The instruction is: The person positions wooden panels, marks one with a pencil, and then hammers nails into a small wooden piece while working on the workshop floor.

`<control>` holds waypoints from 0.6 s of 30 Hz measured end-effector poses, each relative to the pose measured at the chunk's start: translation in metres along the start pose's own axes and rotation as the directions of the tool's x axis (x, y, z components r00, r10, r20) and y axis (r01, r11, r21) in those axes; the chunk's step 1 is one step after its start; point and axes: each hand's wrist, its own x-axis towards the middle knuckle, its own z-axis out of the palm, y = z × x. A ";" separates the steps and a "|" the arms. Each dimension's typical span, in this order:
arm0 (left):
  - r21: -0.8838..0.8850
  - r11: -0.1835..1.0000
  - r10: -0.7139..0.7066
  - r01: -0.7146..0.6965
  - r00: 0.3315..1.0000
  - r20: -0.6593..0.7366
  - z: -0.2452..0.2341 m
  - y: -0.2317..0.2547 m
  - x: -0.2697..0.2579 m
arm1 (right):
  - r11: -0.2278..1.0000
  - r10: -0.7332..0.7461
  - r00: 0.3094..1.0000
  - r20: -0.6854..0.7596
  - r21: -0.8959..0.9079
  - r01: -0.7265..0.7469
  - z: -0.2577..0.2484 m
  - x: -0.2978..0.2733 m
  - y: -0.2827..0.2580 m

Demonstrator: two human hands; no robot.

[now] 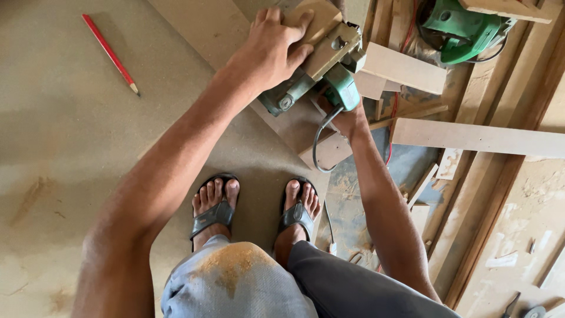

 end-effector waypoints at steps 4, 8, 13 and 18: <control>0.034 0.999 0.013 -0.013 1.000 0.019 0.000 0.011 -0.001 | 0.992 -0.030 0.999 -0.013 0.120 0.031 0.003 0.000 0.005; 0.000 0.999 -0.052 0.053 0.993 0.110 -0.004 0.035 -0.005 | 0.989 -0.099 0.993 -0.068 0.106 0.106 0.005 -0.005 0.003; -0.010 0.998 0.060 -0.059 0.997 0.048 -0.022 0.068 -0.030 | 0.985 -0.173 0.979 -0.106 0.004 0.175 0.002 -0.008 -0.013; -0.020 0.984 0.170 -0.179 0.959 -0.226 -0.099 0.063 -0.066 | 0.967 0.245 0.969 0.021 -0.076 -0.243 -0.034 -0.025 -0.040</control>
